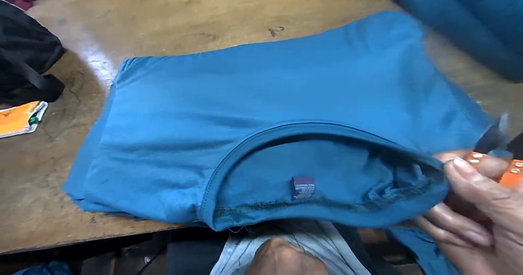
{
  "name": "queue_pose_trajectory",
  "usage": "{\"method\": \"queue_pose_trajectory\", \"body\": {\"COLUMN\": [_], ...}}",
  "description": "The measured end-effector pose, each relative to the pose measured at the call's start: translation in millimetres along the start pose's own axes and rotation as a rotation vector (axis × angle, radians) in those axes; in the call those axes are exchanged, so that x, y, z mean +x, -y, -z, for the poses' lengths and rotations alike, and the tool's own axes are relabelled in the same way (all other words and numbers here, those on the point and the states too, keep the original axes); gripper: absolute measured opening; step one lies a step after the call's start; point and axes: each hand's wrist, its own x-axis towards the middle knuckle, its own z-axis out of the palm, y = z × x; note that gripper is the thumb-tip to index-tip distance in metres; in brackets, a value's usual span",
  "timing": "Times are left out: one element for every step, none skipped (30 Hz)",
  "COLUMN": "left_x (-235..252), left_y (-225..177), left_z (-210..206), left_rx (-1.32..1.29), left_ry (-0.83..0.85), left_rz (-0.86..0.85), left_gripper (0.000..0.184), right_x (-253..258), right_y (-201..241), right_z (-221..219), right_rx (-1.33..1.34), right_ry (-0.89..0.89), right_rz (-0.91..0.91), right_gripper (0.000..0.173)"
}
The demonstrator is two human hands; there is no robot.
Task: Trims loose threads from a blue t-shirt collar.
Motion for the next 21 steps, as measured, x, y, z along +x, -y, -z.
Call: {"method": "queue_pose_trajectory", "body": {"left_x": [1.4, 3.6, 6.1, 8.7, 11.1, 13.0, 14.9, 17.0, 19.1, 21.1, 23.0, 24.3, 24.8, 24.3, 23.2, 21.9, 21.0, 20.7, 20.8, 21.1, 21.8], "left_y": [-0.4, -2.8, -6.7, -11.0, -14.2, -15.0, -15.4, -17.0, -20.1, -24.2, -27.7, -30.1, -31.8, -33.4, -35.3, -37.2, -38.9, -40.1, -40.8, -40.6, -40.1], "left_z": [-0.5, -1.2, -0.7, 0.6, 2.4, 4.4, 5.9, 6.0, 5.0, 4.0, 3.1, 2.6, 1.8, 0.4, -0.8, -1.5, -1.5, -1.2, -1.1, -1.3, -1.8], "left_rx": [-0.132, -0.325, -0.541, -0.737, -0.895, -1.003, -1.07, -1.113, -1.138, -1.147, -1.146, -1.143, -1.131, -1.102, -1.06, -1.019, -0.987, -0.972, -0.968, -0.973, -0.983], "left_ry": [-0.081, -0.163, -0.234, -0.299, -0.348, -0.364, -0.355, -0.352, -0.368, -0.4, -0.435, -0.466, -0.495, -0.527, -0.556, -0.58, -0.591, -0.595, -0.594, -0.59, -0.584], "left_rz": [-0.007, -0.014, -0.007, 0.016, 0.046, 0.056, 0.053, 0.056, 0.077, 0.118, 0.157, 0.18, 0.178, 0.158, 0.127, 0.091, 0.057, 0.031, 0.016, 0.005, -0.002], "left_gripper": [0.017, 0.019, 0.024, 0.024, 0.02, 0.019, 0.019, 0.018, 0.017, 0.016, 0.017, 0.017, 0.017, 0.017, 0.016, 0.015, 0.014, 0.014, 0.014, 0.015, 0.015], "right_x": [-0.1, -0.3, -0.7, -1.0, -1.1, -1.1, -0.5, 0.0, -0.1, -0.9, -2.0, -3.5, -5.0, -6.0, -7.1, -9.0, -11.7, -14.0, -15.5, -16.3, -15.9], "right_y": [0.1, -0.2, -0.4, -1.0, -1.9, -3.3, -4.8, -5.9, -5.3, -2.5, 1.0, 5.1, 8.9, 12.0, 15.3, 19.3, 23.9, 26.5, 26.8, 25.1, 22.6], "right_z": [0.8, 1.6, 2.5, 4.0, 6.4, 10.7, 15.5, 19.8, 21.7, 21.7, 20.7, 19.7, 19.8, 20.8, 20.1, 17.7, 14.7, 12.0, 9.5, 7.0, 4.6], "right_rx": [-0.02, -0.046, -0.077, -0.119, -0.183, -0.274, -0.396, -0.528, -0.653, -0.763, -0.838, -0.877, -0.883, -0.873, -0.879, -0.917, -0.975, -1.022, -1.044, -1.047, -1.051], "right_ry": [0.013, 0.031, 0.045, 0.054, 0.054, 0.06, 0.071, 0.073, 0.071, 0.075, 0.078, 0.088, 0.117, 0.168, 0.221, 0.272, 0.333, 0.384, 0.423, 0.449, 0.464], "right_rz": [0.013, 0.027, 0.04, 0.055, 0.08, 0.124, 0.187, 0.26, 0.328, 0.377, 0.412, 0.436, 0.458, 0.475, 0.491, 0.504, 0.504, 0.511, 0.526, 0.54, 0.557], "right_gripper": [0.023, 0.021, 0.02, 0.018, 0.016, 0.013, 0.009, 0.005, 0.002, 0.006, 0.011, 0.017, 0.026, 0.037, 0.046, 0.051, 0.052, 0.049, 0.046, 0.043, 0.043]}}
